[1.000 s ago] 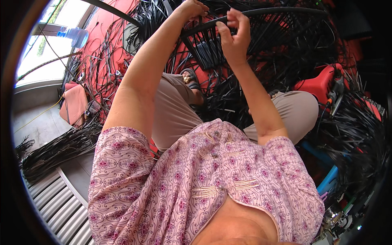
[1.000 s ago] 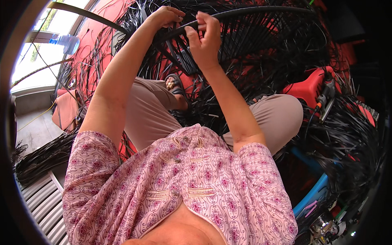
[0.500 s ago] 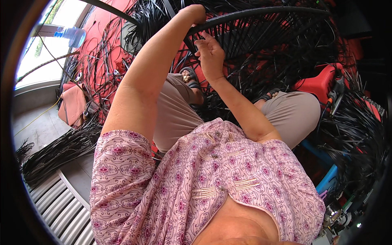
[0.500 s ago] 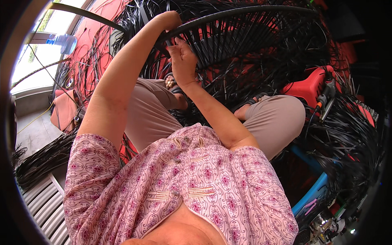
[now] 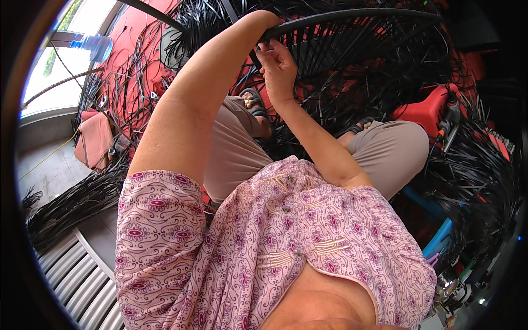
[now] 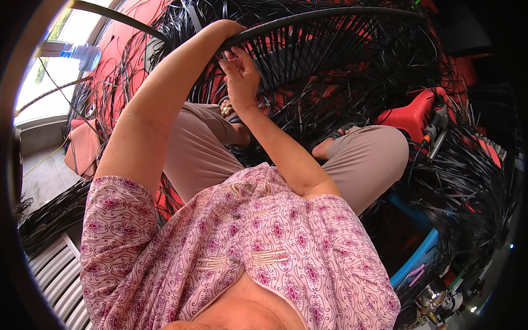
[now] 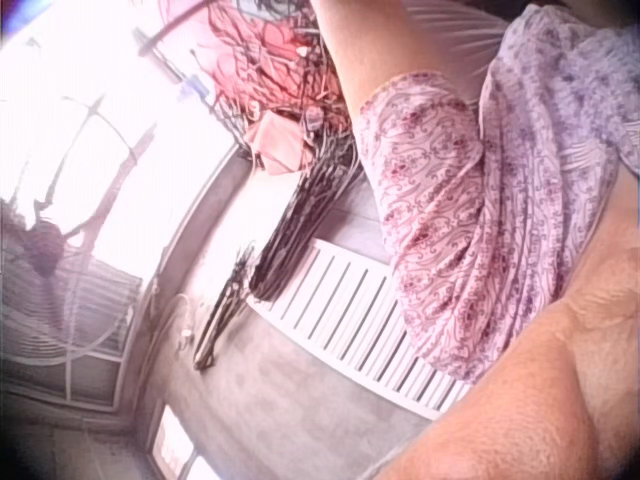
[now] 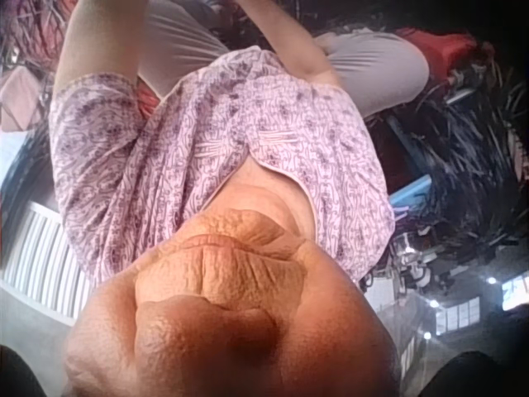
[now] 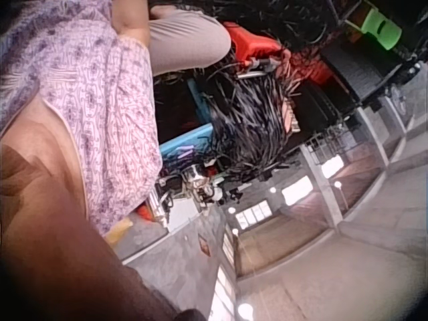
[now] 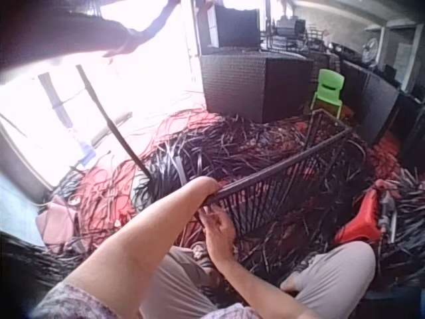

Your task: The person weaves black synthetic wicker strips into a metal chair frame, using a staple gun to secure ends and wire cutters to trim the strips.

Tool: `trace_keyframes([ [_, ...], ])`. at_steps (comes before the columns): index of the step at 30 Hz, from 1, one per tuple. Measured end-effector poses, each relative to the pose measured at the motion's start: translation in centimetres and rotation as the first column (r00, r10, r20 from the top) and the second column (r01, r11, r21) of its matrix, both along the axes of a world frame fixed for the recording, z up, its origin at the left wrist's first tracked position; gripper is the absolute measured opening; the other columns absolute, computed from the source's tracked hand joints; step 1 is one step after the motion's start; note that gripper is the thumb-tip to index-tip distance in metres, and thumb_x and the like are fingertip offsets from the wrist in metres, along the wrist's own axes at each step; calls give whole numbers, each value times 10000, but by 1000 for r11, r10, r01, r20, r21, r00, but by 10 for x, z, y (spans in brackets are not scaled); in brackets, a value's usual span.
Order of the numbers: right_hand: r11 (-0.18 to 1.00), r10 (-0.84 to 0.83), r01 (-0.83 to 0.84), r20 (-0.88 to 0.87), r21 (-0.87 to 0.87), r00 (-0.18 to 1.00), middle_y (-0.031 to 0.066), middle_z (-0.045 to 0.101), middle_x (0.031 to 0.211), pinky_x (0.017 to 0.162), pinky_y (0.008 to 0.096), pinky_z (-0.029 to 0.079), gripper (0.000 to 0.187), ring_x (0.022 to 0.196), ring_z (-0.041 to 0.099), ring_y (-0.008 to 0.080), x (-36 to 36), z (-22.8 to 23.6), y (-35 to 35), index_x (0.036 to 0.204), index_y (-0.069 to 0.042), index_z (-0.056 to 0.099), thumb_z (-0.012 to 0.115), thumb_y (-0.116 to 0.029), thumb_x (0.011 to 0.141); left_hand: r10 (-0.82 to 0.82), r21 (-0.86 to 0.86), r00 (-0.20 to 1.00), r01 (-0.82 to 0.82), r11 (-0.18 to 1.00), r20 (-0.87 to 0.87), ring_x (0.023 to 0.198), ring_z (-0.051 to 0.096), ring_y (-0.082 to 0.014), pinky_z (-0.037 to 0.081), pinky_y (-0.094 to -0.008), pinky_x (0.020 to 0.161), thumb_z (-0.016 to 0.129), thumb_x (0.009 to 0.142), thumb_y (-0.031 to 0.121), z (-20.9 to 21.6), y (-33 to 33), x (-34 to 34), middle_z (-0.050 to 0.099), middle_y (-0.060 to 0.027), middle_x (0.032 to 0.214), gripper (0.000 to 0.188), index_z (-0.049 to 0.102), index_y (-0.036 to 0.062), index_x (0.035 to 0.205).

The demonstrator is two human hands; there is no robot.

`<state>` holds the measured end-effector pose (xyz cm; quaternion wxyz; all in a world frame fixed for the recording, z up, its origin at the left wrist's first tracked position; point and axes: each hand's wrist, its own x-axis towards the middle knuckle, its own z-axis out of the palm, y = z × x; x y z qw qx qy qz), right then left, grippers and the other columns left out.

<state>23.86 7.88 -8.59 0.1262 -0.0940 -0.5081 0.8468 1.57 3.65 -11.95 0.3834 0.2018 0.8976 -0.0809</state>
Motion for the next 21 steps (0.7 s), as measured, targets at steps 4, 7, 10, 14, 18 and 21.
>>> trace_keyframes([
  [4, 984, -67, 68, -9, 162, 998, -14, 577, 802, 561, 219, 405, 223, 652, 489, 66, -16, -24, 2, 997, -14, 679, 766, -139, 834, 32, 21, 999, -32, 999, 2, 683, 690, -218, 548, -339, 615, 701, 789, 141, 7, 4, 0, 718, -96, 775, 170, 739, 88, 945],
  [7, 956, -96, 108, -55, 272, 994, -43, 565, 809, 549, 199, 382, 169, 608, 461, 31, -17, -32, 7, 902, -22, 691, 783, -141, 828, 70, 41, 997, -70, 997, 13, 677, 690, -211, 547, -331, 608, 692, 803, 140, 12, 4, -1, 716, -97, 770, 161, 737, 86, 947],
  [10, 905, -72, 107, -99, 411, 992, -45, 541, 814, 566, 198, 384, 164, 622, 465, 32, -15, -30, 18, 866, -18, 690, 789, -141, 823, 145, 71, 989, -147, 987, 41, 671, 690, -204, 546, -323, 601, 683, 816, 140, 26, 4, -4, 714, -98, 764, 152, 736, 84, 948],
  [14, 933, -24, 43, -59, 358, 998, -4, 546, 813, 604, 232, 405, 197, 657, 479, 74, -11, -27, 37, 830, 3, 688, 799, -155, 794, -36, 252, 988, 74, 965, -152, 669, 697, -189, 547, -320, 600, 659, 854, 170, 63, 9, 16, 717, -88, 755, 164, 730, 71, 964],
  [18, 955, 91, -104, 57, 277, 994, -18, 588, 728, 583, 214, 420, 222, 619, 494, 56, -11, -15, 54, 854, -14, 698, 788, -214, 819, 355, 951, 929, -200, 238, 107, 677, 660, -130, 525, -254, 601, 602, 926, 127, 111, -21, 41, 697, -73, 800, 146, 698, 38, 991],
  [21, 950, 170, -193, 110, 246, 979, -19, 650, 734, 563, 181, 424, 214, 594, 507, 27, -12, -4, 61, 897, -34, 694, 770, -228, 849, 527, 977, 823, -176, -118, 212, 684, 620, -108, 505, -237, 617, 587, 950, 84, 128, -44, 77, 667, -35, 780, 126, 663, 18, 1026],
])
